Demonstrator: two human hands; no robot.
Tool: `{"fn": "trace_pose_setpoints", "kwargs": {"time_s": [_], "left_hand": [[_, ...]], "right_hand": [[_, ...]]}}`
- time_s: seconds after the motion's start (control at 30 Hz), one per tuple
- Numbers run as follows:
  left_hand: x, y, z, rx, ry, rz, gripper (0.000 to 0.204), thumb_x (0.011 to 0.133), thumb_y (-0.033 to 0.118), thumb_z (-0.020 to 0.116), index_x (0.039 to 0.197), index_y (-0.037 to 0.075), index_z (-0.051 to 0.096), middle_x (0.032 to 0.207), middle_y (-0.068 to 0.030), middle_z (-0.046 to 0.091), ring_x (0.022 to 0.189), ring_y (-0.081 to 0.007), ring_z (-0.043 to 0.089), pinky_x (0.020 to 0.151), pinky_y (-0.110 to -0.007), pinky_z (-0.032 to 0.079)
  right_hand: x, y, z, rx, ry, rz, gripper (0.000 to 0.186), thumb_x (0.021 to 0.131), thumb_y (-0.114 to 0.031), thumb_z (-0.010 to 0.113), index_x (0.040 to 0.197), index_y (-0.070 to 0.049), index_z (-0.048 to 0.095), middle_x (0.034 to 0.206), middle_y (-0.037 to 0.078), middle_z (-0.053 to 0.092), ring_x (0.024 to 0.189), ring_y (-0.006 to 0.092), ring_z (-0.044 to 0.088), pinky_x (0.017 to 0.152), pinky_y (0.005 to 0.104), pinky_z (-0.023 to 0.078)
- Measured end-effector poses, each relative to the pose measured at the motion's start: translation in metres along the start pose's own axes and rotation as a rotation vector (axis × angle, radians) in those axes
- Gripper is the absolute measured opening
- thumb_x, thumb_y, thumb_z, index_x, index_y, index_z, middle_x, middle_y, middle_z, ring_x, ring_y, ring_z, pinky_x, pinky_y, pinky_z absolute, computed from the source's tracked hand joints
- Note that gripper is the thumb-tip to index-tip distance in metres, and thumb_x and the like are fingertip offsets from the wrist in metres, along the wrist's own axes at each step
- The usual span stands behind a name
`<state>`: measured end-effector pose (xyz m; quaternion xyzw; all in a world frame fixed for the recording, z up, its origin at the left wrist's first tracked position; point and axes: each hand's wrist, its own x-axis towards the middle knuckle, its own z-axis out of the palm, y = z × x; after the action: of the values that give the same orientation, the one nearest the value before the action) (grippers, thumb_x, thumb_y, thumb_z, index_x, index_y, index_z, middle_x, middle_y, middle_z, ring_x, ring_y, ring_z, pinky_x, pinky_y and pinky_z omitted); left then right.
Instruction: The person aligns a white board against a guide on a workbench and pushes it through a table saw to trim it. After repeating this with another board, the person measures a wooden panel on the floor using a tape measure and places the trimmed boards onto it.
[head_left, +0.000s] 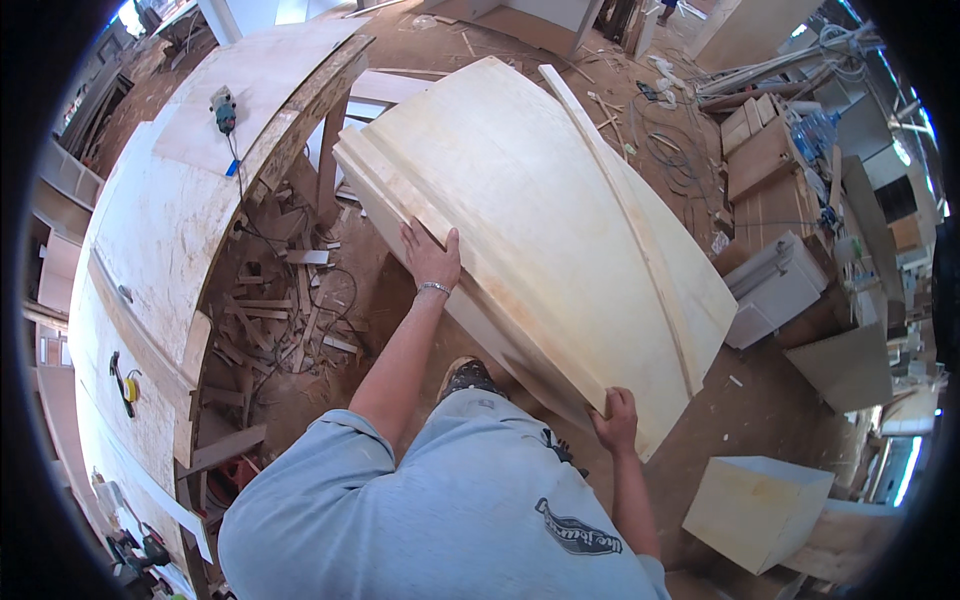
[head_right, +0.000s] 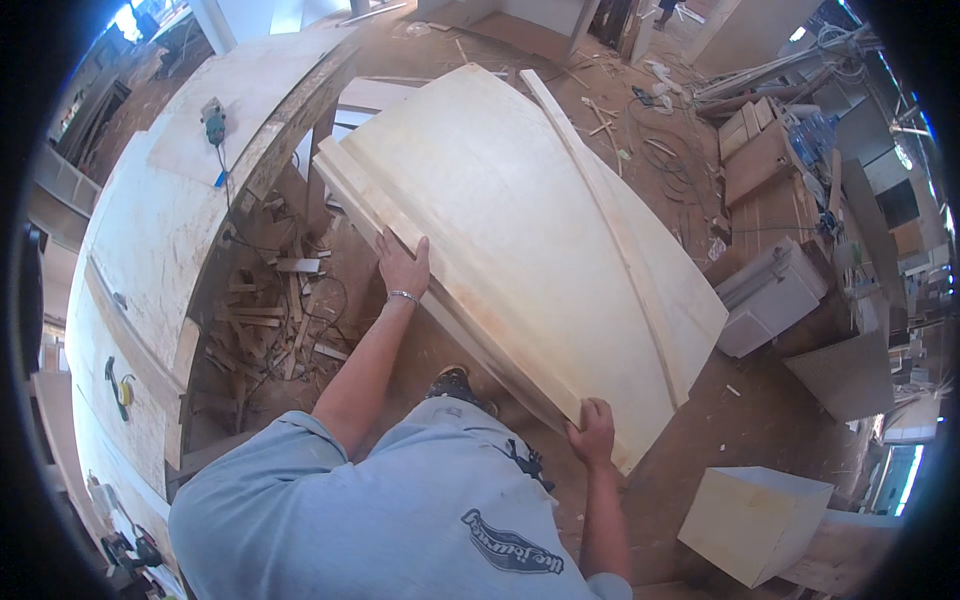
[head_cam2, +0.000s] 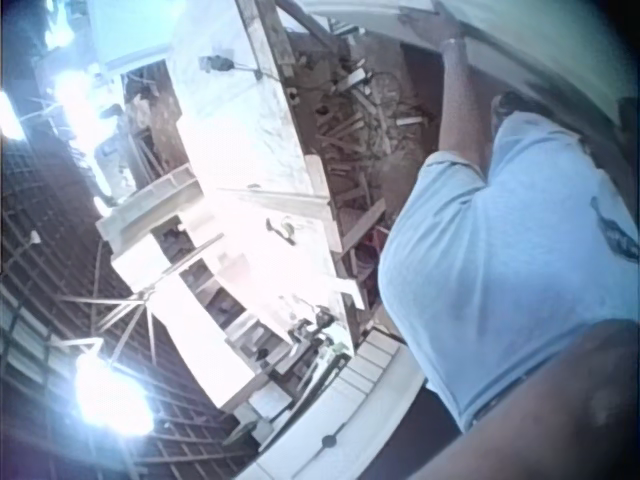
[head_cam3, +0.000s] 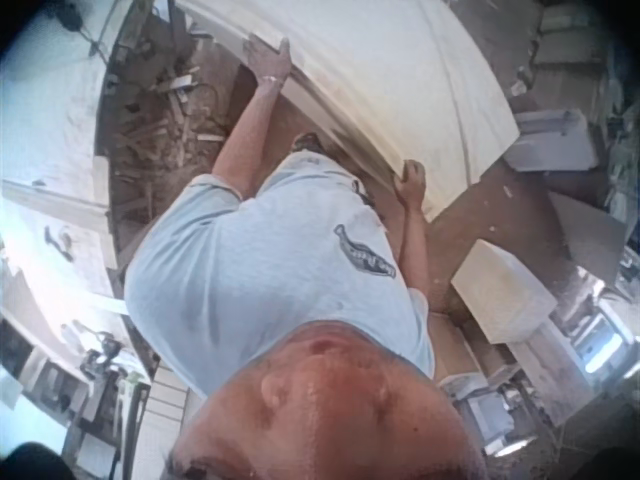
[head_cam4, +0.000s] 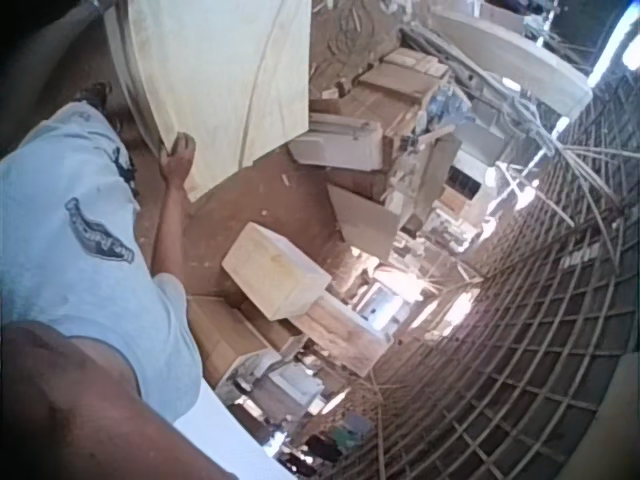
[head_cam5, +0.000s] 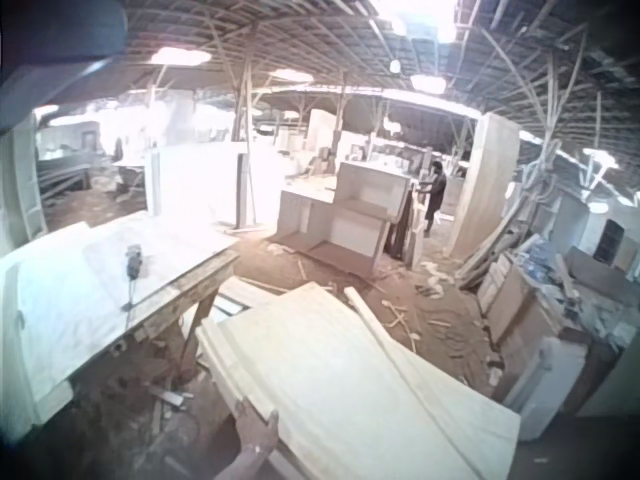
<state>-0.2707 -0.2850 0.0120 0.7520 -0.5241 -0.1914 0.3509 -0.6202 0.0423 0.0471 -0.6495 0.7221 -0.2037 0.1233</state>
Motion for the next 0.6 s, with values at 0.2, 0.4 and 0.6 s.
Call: {"fn": "trace_pose_setpoints", "kwargs": {"time_s": [0.2, 0.4, 0.6], "left_hand": [[-0.002, -0.012, 0.016, 0.054, -0.072, 0.156, 0.098, 0.098, 0.056, 0.054, 0.153, -0.016, 0.017, 0.16, -0.0378, 0.017, 0.153, -0.0451, 0.013, 0.126, -0.046, 0.014], [0.01, -0.034, -0.001, -0.126, -0.063, 0.057, 0.093, 0.103, 0.057, 0.042, 0.155, -0.013, 0.013, 0.162, -0.0363, 0.011, 0.154, -0.0434, 0.008, 0.127, -0.044, 0.01], [0.008, -0.046, 0.026, 0.195, -0.078, 0.233, 0.092, 0.102, 0.058, 0.045, 0.156, -0.01, 0.015, 0.162, -0.0362, 0.014, 0.153, -0.0448, 0.015, 0.126, -0.048, 0.017]], "right_hand": [[-0.022, 0.024, 0.011, -0.045, 0.019, 0.013, 0.051, 0.079, -0.028, 0.081, 0.119, -0.002, 0.063, 0.118, 0.019, 0.061, 0.109, 0.0384, 0.06, 0.094, 0.0456, 0.051], [0.026, 0.026, -0.032, 0.021, -0.15, 0.086, 0.064, 0.076, -0.047, 0.08, 0.122, -0.004, 0.066, 0.126, 0.02, 0.064, 0.118, 0.0383, 0.059, 0.102, 0.0465, 0.045], [0.052, 0.084, -0.054, 0.037, -0.107, 0.272, 0.058, 0.079, -0.04, 0.08, 0.122, -0.004, 0.065, 0.133, 0.018, 0.059, 0.127, 0.0346, 0.053, 0.108, 0.0427, 0.043]]}}
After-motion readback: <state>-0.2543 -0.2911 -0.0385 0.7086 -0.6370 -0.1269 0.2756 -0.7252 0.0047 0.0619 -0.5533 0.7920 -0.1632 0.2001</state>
